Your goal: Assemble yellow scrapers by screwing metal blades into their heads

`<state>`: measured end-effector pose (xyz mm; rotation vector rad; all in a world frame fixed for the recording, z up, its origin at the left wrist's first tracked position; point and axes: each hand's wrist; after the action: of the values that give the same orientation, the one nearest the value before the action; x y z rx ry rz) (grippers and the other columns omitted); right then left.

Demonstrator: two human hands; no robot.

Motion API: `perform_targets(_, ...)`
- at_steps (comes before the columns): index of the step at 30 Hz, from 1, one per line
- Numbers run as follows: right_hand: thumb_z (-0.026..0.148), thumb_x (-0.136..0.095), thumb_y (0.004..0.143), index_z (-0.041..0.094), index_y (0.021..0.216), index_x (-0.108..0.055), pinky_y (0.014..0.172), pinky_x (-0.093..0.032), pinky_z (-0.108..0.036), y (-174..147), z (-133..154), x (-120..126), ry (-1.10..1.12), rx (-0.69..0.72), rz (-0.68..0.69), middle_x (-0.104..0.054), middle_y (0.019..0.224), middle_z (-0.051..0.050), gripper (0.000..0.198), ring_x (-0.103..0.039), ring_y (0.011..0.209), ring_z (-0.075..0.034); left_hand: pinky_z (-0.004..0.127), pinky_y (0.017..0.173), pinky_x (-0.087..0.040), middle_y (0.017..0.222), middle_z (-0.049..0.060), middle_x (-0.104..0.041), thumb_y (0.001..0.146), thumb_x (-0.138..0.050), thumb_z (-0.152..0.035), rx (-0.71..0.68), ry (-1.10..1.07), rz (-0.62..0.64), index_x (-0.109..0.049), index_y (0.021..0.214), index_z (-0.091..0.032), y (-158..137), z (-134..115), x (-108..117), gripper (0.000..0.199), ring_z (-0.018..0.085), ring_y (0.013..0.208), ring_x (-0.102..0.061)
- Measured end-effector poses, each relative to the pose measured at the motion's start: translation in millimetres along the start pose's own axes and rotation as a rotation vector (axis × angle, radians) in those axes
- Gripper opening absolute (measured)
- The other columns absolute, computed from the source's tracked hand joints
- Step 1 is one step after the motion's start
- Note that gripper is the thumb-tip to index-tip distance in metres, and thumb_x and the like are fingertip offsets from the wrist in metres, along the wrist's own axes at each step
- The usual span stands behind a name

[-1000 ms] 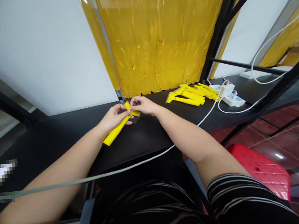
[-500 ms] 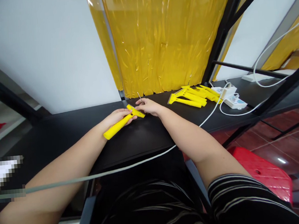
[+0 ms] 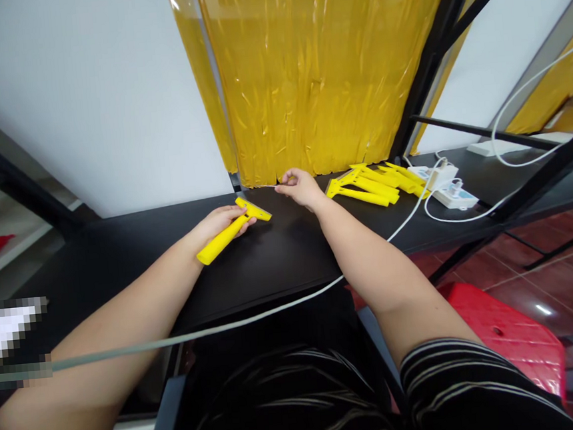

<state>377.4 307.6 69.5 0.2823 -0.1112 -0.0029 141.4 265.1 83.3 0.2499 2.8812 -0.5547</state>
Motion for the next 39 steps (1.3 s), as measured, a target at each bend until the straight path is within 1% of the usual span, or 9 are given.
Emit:
perform_targets(3,0.037,-0.079,0.086,0.021,0.081,-0.052,0.045,-0.036,-0.019,3,2,3,0.034,-0.023,-0.066,-0.053,0.060,0.006,0.032,-0.045,0.049,-0.008,0.021,0.054,-0.058,0.083,0.016,-0.076,0.091,-0.071,-0.010,-0.012,0.002,-0.023,-0.065,0.101,-0.010,2,1,1,0.012,0.019,0.066,-0.075)
perform_targets(6,0.043,-0.070,0.092,0.023,0.087,-0.052,0.046,-0.035,-0.022,0,5,5,0.043,0.023,0.019,-0.044,0.061,0.007,0.028,-0.039,0.049,-0.009,0.023,0.054,-0.059,0.081,0.014,-0.075,0.091,-0.070,-0.011,-0.051,0.034,-0.052,-0.062,0.098,-0.013,3,3,1,0.011,0.019,0.064,-0.074)
perform_targets(8,0.038,-0.072,0.089,0.024,0.095,-0.054,0.052,-0.039,-0.023,-3,7,6,-0.033,0.124,0.117,-0.046,0.067,0.006,0.024,-0.041,0.055,-0.010,0.023,0.055,-0.060,0.080,0.012,-0.074,0.089,-0.072,-0.012,-0.153,0.059,-0.077,-0.059,0.096,-0.015,5,4,2,0.015,0.019,0.065,-0.074)
perform_targets(10,0.033,-0.072,0.087,0.025,0.102,-0.053,0.058,-0.040,-0.025,-7,9,5,-0.142,0.227,0.179,-0.050,0.073,0.006,0.026,-0.045,0.061,-0.011,0.023,0.056,-0.060,0.080,0.007,-0.072,0.088,-0.074,-0.012,-0.308,0.072,-0.116,-0.055,0.095,-0.017,7,5,4,0.021,0.017,0.067,-0.074)
perform_targets(12,0.030,-0.068,0.089,0.025,0.103,-0.050,0.064,-0.040,-0.026,-10,10,4,-0.233,0.312,0.187,-0.050,0.074,0.005,0.023,-0.045,0.065,-0.013,0.022,0.057,-0.059,0.080,0.001,-0.068,0.087,-0.074,-0.012,-0.451,0.073,-0.156,-0.051,0.095,-0.019,8,6,6,0.025,0.015,0.067,-0.073)
perform_targets(15,0.032,-0.062,0.093,0.024,0.099,-0.049,0.070,-0.039,-0.029,-14,12,1,-0.312,0.407,0.173,-0.054,0.078,0.003,0.017,-0.047,0.069,-0.014,0.021,0.056,-0.058,0.081,-0.003,-0.063,0.087,-0.072,-0.013,-0.551,0.072,-0.175,-0.047,0.095,-0.021,10,5,8,0.027,0.012,0.066,-0.071)
perform_targets(21,0.035,-0.062,0.093,0.022,0.102,-0.055,0.070,-0.040,-0.030,-21,16,-7,-0.407,0.489,0.202,-0.062,0.092,-0.003,0.017,-0.052,0.075,-0.017,0.021,0.055,-0.057,0.082,-0.002,-0.063,0.088,-0.070,-0.013,-0.554,0.086,-0.160,-0.047,0.094,-0.021,9,5,8,0.025,0.013,0.068,-0.072)
perform_targets(26,0.035,-0.061,0.094,0.022,0.101,-0.056,0.070,-0.040,-0.030,-23,16,-7,-0.460,0.466,0.195,-0.064,0.092,-0.003,0.015,-0.051,0.074,-0.017,0.020,0.054,-0.056,0.081,-0.002,-0.063,0.089,-0.069,-0.013,-0.535,0.103,-0.154,-0.047,0.095,-0.021,10,6,7,0.024,0.014,0.068,-0.072)
perform_targets(39,0.035,-0.062,0.092,0.023,0.100,-0.055,0.068,-0.040,-0.031,-22,13,-9,-0.437,0.468,0.220,-0.061,0.087,-0.002,0.016,-0.049,0.070,-0.016,0.020,0.056,-0.057,0.081,-0.003,-0.061,0.089,-0.070,-0.013,-0.540,0.094,-0.156,-0.047,0.094,-0.021,7,5,5,0.024,0.013,0.067,-0.072)
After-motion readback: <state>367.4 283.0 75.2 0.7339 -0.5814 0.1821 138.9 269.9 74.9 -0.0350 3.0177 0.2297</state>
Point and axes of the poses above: each hand's wrist, its own y-axis towards the middle knuckle, its own x-axis out of the back of the hand, z = x × y
